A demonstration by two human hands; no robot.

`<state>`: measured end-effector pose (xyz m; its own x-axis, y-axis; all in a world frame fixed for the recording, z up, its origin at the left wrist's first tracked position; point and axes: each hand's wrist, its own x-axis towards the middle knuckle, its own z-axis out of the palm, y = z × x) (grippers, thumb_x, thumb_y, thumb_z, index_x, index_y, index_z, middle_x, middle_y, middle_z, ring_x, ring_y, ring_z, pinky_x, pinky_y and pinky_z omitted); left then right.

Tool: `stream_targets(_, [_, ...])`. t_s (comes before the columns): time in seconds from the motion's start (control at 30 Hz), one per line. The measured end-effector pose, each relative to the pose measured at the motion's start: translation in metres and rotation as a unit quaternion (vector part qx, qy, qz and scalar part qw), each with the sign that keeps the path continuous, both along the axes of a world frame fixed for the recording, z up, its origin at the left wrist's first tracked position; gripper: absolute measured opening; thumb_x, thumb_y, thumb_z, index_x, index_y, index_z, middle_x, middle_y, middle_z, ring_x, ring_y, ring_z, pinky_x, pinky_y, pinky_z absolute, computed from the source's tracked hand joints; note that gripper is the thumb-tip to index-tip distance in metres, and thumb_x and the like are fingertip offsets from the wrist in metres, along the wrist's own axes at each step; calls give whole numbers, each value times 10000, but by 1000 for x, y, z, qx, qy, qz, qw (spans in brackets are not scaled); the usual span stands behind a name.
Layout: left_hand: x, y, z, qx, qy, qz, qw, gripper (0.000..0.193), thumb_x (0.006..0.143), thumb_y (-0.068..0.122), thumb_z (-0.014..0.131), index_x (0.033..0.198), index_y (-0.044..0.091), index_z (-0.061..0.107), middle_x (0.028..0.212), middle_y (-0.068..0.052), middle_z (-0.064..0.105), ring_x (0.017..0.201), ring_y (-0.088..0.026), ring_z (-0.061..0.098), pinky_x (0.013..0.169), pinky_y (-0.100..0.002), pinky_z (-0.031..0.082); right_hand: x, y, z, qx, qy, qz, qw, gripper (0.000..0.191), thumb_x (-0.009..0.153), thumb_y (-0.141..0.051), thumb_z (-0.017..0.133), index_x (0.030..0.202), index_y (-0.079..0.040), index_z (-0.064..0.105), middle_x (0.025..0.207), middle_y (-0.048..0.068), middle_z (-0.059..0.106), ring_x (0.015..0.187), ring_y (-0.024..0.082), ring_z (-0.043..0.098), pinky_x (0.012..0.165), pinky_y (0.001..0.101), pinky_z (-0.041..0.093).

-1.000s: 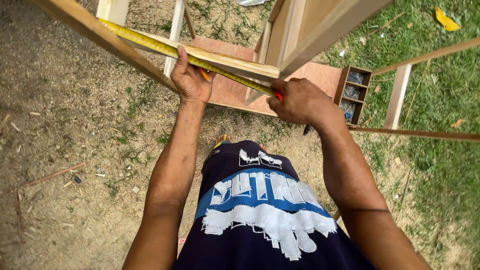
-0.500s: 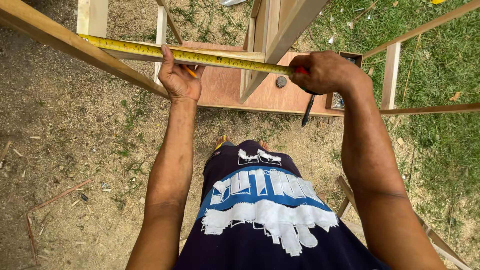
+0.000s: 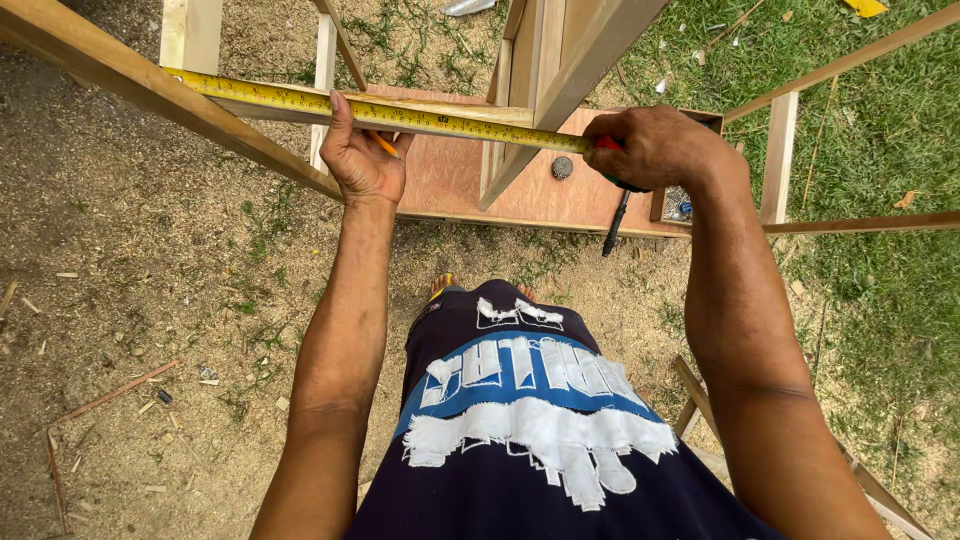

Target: The person measures and marks thin wood strips with an L-square and pencil, saws a strip to length with a handsaw, and carries strips to a wooden frame structure. They measure the frame with a tape measure, take nails from a nail box, and position a nail on the frame with a hammer in hand.

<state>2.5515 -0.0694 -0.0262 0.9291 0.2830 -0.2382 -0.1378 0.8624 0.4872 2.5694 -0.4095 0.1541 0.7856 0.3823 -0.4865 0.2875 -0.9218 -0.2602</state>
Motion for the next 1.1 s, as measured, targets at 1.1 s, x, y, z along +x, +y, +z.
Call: stream_targets(1.1, [-21,-7,-24,35,-22,-83,996,456,857,316,870,1106,39,608,988,-83,631,1064,-297,648,1067,-488,526,-77,-6,-94,162,233,-114,952,482,914,-400,664,1359,-218,643,1077,70,759,1001,200,676,902,375,522])
